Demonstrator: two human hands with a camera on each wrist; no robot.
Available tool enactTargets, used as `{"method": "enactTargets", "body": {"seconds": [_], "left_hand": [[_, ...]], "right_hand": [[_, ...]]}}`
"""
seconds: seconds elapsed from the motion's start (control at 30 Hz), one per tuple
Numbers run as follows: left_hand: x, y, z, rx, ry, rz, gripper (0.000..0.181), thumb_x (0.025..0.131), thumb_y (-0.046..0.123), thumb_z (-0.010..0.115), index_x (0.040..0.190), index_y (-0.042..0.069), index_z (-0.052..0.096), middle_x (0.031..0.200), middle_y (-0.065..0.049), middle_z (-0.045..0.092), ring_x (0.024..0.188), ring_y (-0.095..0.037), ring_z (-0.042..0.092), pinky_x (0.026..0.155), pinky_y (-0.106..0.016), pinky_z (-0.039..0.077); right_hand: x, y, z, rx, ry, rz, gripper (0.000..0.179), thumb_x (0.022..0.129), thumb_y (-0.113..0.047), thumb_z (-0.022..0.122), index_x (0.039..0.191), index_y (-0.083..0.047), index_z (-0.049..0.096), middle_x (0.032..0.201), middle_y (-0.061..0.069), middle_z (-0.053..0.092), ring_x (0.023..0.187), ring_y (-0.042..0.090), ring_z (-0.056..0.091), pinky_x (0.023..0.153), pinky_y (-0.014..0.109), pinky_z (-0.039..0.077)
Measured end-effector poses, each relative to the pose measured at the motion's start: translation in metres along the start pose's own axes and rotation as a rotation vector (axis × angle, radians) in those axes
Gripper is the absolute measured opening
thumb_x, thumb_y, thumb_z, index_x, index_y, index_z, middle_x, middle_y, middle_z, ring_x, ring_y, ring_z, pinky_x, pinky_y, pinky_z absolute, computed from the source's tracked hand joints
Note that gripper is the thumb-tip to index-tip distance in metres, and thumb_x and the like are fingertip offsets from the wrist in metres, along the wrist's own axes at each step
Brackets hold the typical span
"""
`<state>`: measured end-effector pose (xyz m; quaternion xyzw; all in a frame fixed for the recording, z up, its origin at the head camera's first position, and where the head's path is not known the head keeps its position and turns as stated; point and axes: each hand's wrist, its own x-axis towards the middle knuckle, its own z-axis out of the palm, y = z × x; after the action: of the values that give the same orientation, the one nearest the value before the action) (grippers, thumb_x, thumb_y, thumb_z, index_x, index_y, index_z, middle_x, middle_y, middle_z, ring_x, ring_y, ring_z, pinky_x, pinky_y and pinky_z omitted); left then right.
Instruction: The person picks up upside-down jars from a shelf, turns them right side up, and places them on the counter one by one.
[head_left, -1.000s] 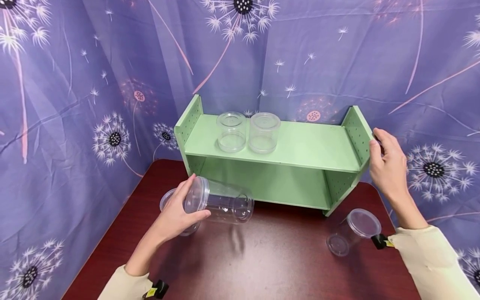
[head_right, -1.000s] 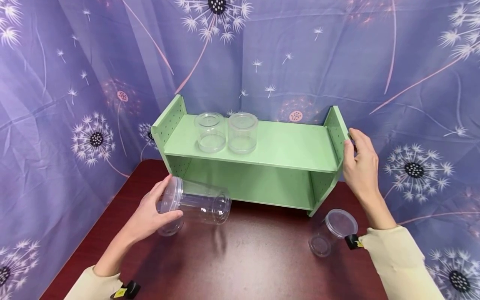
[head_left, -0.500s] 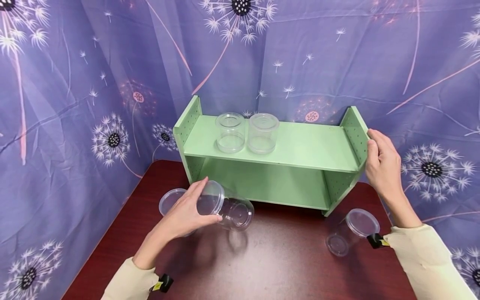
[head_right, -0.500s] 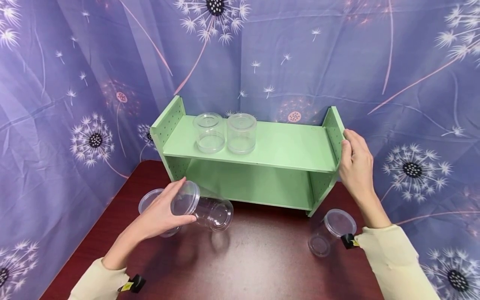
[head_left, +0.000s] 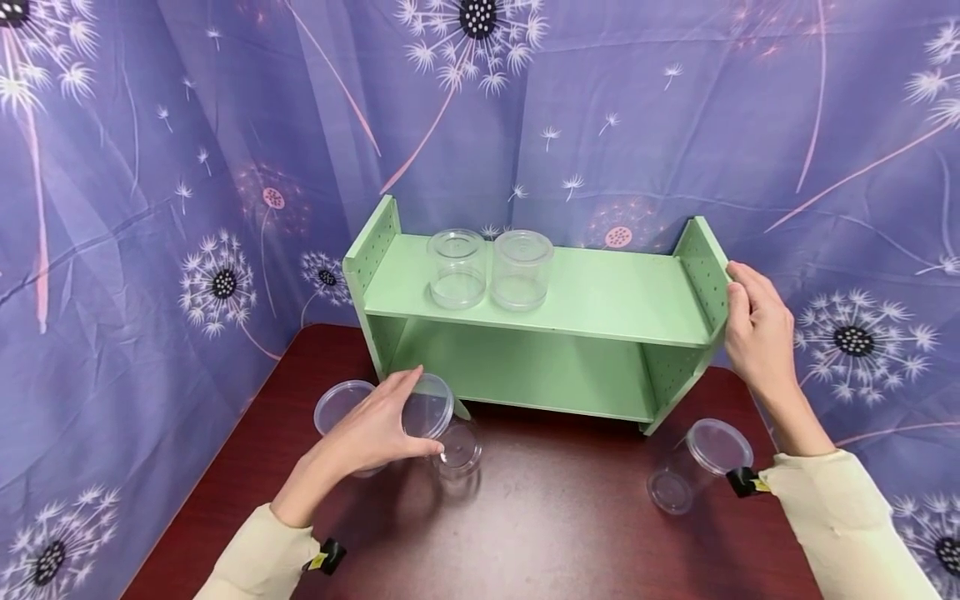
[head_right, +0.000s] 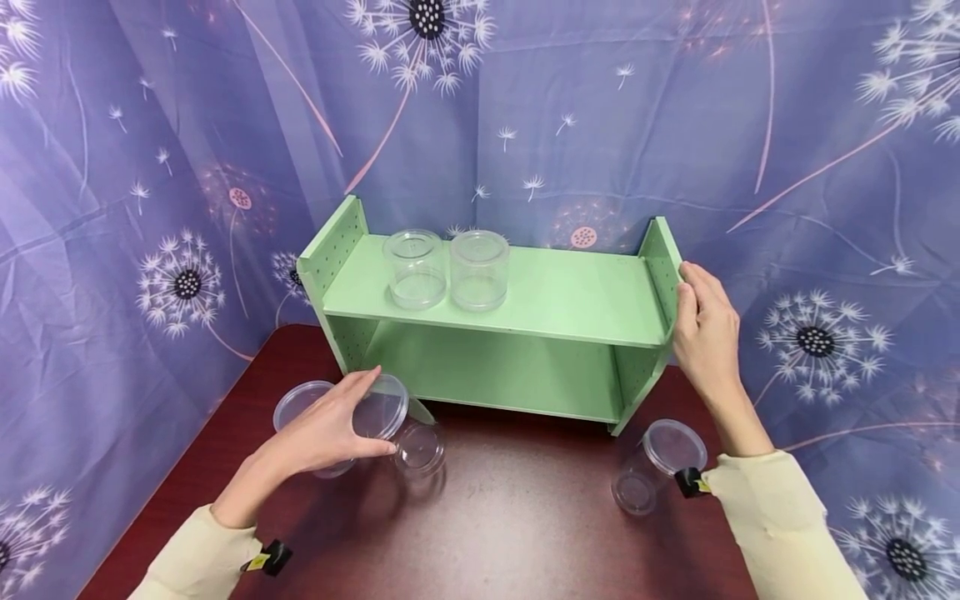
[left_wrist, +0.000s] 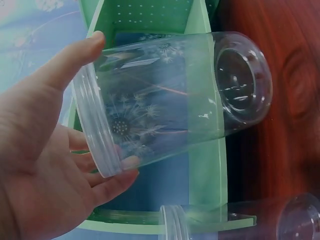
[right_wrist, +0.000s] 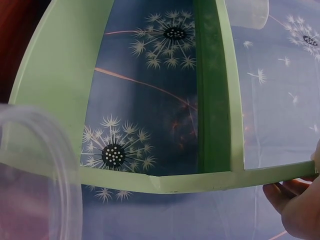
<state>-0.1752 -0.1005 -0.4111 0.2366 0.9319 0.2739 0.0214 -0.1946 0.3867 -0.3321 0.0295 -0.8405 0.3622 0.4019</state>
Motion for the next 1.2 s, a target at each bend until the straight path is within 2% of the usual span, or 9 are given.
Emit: {"method": "enactTargets", "body": {"seconds": [0.2,0.6,1.2], "left_hand": [[0.002,-0.006,0.005,0.053,-0.027,0.012,0.121,0.071,0.053,0.09,0.161,-0.001,0.03,0.156,-0.021,0.042,0.14,-0.037,0.045,0.112,-0.055,0.043],[0.005,-0.014,0.014,0.104,-0.069,0.048,0.119,0.07,0.047,0.094,0.157,-0.008,0.033,0.152,-0.026,0.044,0.138,-0.041,0.046,0.112,-0.055,0.041],[0.009,-0.016,0.029,0.12,-0.105,0.015,0.119,0.067,0.045,0.095,0.157,-0.005,0.036,0.152,-0.024,0.045,0.138,-0.042,0.045,0.115,-0.056,0.038]], "right_hand": [[0.0,-0.002,0.001,-0.002,0.007,-0.004,0.037,0.108,-0.014,0.05,0.138,0.003,0.064,0.143,0.018,0.06,0.134,0.03,0.054,0.113,0.022,0.036],[-0.001,0.003,0.002,0.003,0.018,-0.033,0.036,0.108,-0.012,0.052,0.137,0.003,0.064,0.143,0.019,0.06,0.133,0.034,0.054,0.113,0.021,0.036],[-0.001,0.001,0.002,-0.009,0.019,-0.037,0.035,0.108,-0.012,0.051,0.137,0.003,0.064,0.143,0.019,0.06,0.134,0.035,0.054,0.112,0.02,0.037]]}}
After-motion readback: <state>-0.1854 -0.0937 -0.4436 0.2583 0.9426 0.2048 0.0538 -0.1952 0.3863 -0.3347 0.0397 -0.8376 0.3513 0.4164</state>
